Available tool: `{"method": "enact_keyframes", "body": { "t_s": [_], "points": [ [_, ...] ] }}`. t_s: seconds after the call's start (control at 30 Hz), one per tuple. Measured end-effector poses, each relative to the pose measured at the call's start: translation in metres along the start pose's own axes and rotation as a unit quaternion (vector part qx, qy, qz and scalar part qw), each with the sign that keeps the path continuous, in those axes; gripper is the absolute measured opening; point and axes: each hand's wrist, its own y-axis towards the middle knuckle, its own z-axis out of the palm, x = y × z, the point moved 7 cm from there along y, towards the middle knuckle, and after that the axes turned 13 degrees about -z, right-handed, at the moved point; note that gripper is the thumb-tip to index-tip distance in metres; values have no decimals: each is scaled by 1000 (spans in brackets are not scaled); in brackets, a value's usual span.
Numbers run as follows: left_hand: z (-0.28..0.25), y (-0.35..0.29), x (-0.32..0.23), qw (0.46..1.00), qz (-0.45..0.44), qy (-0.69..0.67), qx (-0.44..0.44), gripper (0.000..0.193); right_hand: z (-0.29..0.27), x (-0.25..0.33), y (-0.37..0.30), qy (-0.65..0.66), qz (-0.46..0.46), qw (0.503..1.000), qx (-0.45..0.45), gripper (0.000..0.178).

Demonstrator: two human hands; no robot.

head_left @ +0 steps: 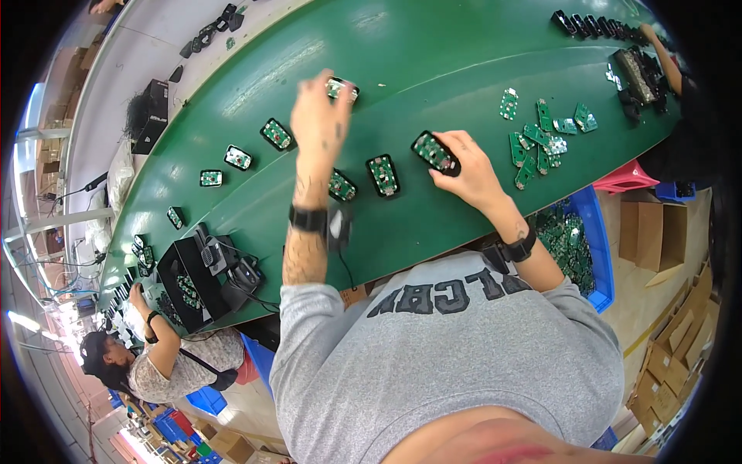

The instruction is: The person picks up a circuit board and a black plastic housing, inserts the board into the housing by hand, and places the assembled unit onto the green conveyor belt. They then reach into a blue bin to retrieve more circuit boards and place them onto the belt.

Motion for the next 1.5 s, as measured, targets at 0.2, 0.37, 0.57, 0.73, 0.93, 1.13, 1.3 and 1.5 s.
{"method": "enact_keyframes", "body": {
  "t_s": [0.2,0.37,0.57,0.73,0.93,1.13,1.3,1.5],
  "points": [
    [15,-109,-40,795,-132,-403,435,47,-29,56,32,133,-90,987,32,59],
    [-4,-118,-50,777,-171,-488,359,37,-46,66,34,184,-163,966,-83,32],
    [3,-130,-60,729,-184,-529,393,37,-48,65,23,219,-118,958,-140,14],
    [9,-138,-65,613,-202,-569,509,43,-63,78,23,236,-144,946,-169,5],
    [-11,-129,-70,648,-163,-598,442,45,-72,111,31,95,-199,975,-25,5],
    [-32,-119,-67,867,-80,-436,227,42,-65,110,41,-95,-135,986,9,5],
    [-44,-118,-75,919,-19,-353,174,41,-63,108,46,-97,-147,983,42,4],
    [-46,-117,-76,935,-6,-307,175,42,-61,107,50,-67,-160,980,97,5]
  ]
}}
